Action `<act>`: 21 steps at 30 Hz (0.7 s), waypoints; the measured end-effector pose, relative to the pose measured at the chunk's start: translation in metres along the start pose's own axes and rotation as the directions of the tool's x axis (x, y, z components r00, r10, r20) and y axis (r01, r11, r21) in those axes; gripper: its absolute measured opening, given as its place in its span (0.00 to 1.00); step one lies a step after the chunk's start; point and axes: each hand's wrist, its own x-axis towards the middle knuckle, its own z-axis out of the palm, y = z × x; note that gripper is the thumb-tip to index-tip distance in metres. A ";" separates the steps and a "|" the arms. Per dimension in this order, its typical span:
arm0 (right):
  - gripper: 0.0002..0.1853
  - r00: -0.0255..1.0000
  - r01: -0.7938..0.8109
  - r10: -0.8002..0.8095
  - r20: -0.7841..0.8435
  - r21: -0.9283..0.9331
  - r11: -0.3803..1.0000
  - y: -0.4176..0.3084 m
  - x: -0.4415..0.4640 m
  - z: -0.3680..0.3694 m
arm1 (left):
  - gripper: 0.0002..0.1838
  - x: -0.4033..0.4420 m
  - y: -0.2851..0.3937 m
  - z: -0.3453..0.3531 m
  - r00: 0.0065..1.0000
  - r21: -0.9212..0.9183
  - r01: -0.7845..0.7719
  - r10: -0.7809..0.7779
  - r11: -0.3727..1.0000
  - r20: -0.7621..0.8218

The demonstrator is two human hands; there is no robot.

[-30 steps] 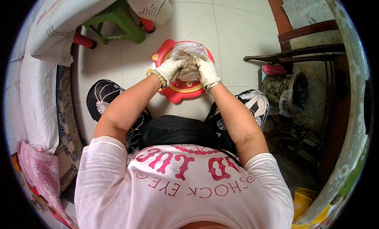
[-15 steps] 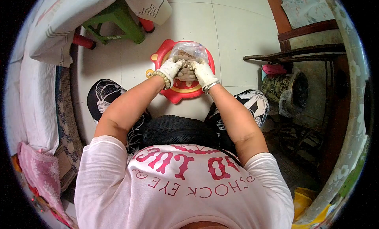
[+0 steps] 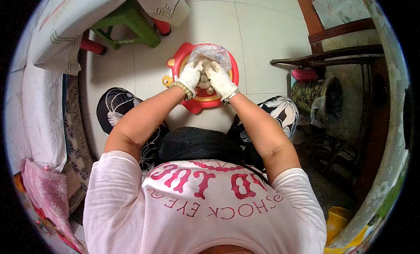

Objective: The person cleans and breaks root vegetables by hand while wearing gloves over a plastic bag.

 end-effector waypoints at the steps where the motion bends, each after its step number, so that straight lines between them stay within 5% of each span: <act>1: 0.12 0.999 -0.012 0.016 -0.029 0.109 0.994 -0.004 -0.003 0.001 | 0.18 -0.005 0.010 0.003 1.000 0.000 -0.002 0.002 1.000 0.000; 6: 0.12 0.990 -0.062 0.101 -0.098 0.345 0.937 -0.013 -0.006 -0.003 | 0.20 -0.002 0.011 0.000 0.994 -0.101 0.003 0.008 0.995 0.108; 11: 0.13 0.991 -0.053 0.081 -0.111 0.232 0.971 -0.014 -0.007 -0.009 | 0.20 0.003 0.012 -0.001 0.982 -0.111 0.037 -0.015 0.993 0.190; 14: 0.11 0.991 -0.038 0.059 -0.123 0.171 0.985 -0.007 0.000 -0.012 | 0.20 0.005 0.009 0.001 0.985 0.038 -0.154 0.150 0.987 0.081; 16: 0.09 0.992 -0.035 0.058 -0.114 0.198 0.980 -0.009 -0.002 -0.009 | 0.19 -0.009 0.025 0.003 1.000 0.206 -0.006 0.005 0.979 0.005; 18: 0.12 0.987 -0.034 0.082 -0.138 0.318 0.947 -0.012 -0.005 -0.005 | 0.18 -0.006 0.024 -0.004 0.999 0.156 0.026 -0.031 0.987 0.032; 21: 0.12 0.979 0.007 0.044 -0.199 0.247 0.969 -0.015 -0.005 -0.006 | 0.18 0.001 0.017 -0.009 0.996 0.046 0.079 -0.081 0.996 0.048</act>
